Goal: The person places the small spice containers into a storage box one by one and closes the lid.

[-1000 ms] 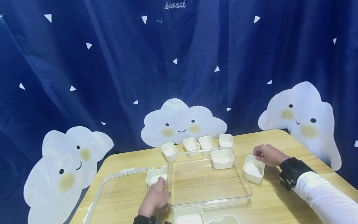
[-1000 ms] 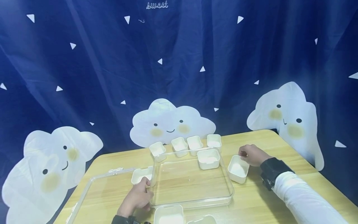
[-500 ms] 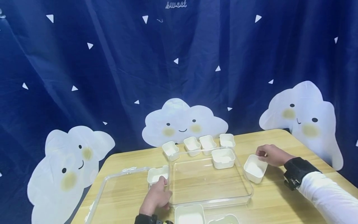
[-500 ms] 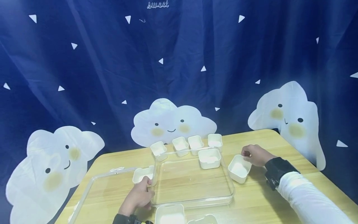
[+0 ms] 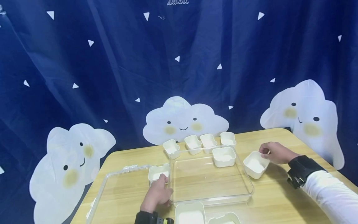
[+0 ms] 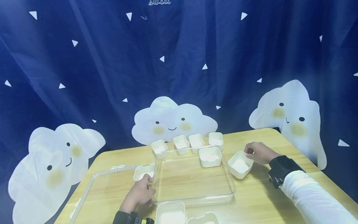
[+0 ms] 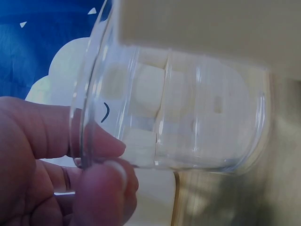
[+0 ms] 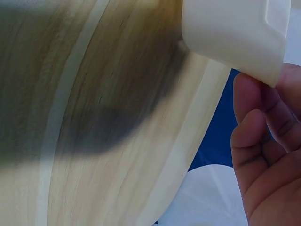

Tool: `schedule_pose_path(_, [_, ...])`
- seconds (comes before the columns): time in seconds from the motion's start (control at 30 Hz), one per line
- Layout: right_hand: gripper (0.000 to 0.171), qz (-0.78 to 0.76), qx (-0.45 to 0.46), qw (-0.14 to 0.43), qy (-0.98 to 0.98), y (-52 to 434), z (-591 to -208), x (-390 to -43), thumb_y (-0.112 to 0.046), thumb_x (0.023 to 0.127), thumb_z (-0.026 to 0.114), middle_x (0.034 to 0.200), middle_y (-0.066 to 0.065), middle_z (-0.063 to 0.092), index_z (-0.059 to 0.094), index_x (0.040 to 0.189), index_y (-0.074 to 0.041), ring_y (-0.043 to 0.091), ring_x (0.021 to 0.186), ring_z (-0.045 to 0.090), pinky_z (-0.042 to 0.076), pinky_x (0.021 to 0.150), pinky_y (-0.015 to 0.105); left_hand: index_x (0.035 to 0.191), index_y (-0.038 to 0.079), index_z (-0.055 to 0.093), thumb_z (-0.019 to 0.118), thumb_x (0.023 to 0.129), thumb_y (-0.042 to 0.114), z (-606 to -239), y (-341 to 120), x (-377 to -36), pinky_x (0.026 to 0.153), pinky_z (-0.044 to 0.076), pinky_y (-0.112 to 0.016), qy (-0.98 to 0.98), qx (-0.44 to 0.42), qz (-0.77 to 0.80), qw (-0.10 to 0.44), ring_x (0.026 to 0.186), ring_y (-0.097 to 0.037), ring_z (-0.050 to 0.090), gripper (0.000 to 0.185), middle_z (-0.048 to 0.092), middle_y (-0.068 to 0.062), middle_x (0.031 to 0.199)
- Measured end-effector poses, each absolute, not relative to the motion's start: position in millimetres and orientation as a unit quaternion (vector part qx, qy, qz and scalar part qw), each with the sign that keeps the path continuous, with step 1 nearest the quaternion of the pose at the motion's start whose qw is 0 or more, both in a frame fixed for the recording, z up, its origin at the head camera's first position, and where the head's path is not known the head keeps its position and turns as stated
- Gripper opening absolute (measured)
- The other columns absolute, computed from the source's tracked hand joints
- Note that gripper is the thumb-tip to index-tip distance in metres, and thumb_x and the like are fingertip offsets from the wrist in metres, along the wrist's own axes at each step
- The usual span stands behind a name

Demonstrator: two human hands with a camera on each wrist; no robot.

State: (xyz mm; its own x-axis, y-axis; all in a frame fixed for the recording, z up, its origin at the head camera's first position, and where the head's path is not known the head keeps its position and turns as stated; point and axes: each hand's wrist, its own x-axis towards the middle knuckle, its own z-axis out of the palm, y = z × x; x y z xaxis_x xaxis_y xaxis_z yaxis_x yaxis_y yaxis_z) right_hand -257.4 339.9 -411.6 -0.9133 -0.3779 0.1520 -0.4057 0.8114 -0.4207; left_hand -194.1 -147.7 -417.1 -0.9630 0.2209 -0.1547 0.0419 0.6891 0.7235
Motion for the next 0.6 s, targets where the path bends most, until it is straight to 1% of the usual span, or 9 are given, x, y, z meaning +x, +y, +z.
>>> schedule_pose_path(0.33, [0.009,0.229,0.191,0.022,-0.954,341.2,-410.8,-256.8,-0.004,0.082,0.07,0.077,-0.004,0.063,0.065,0.089,-0.003,0.012,0.072,0.058,0.048,0.063,0.031,0.116,-0.005,0.045,0.058,0.087,0.005,-418.2,-148.5,-194.2,0.049,0.043,-0.032,0.915,0.072,0.382,0.112,0.045,-0.019,0.058,0.033,0.057,-0.009,0.061])
schedule_pose_path(0.47, [0.014,0.236,0.18,0.018,-0.955,341.7,-408.4,-255.6,-0.005,0.083,0.069,0.078,-0.001,0.065,0.065,0.094,0.002,0.016,0.072,0.061,0.049,0.064,0.033,0.115,-0.005,0.045,0.058,0.087,0.006,-417.9,-148.4,-194.4,0.05,0.043,-0.032,0.915,0.073,0.38,0.111,0.045,-0.019,0.057,0.033,0.057,-0.008,0.059])
schedule_pose_path(0.6, [0.019,0.239,0.172,0.016,-0.956,341.5,-406.6,-254.9,-0.005,0.083,0.068,0.078,0.001,0.066,0.064,0.099,0.005,0.017,0.072,0.062,0.051,0.064,0.034,0.115,-0.005,0.044,0.058,0.087,0.005,-417.0,-149.2,-193.7,0.046,0.039,-0.028,0.911,0.079,0.389,0.111,0.044,-0.018,0.056,0.033,0.056,-0.008,0.059])
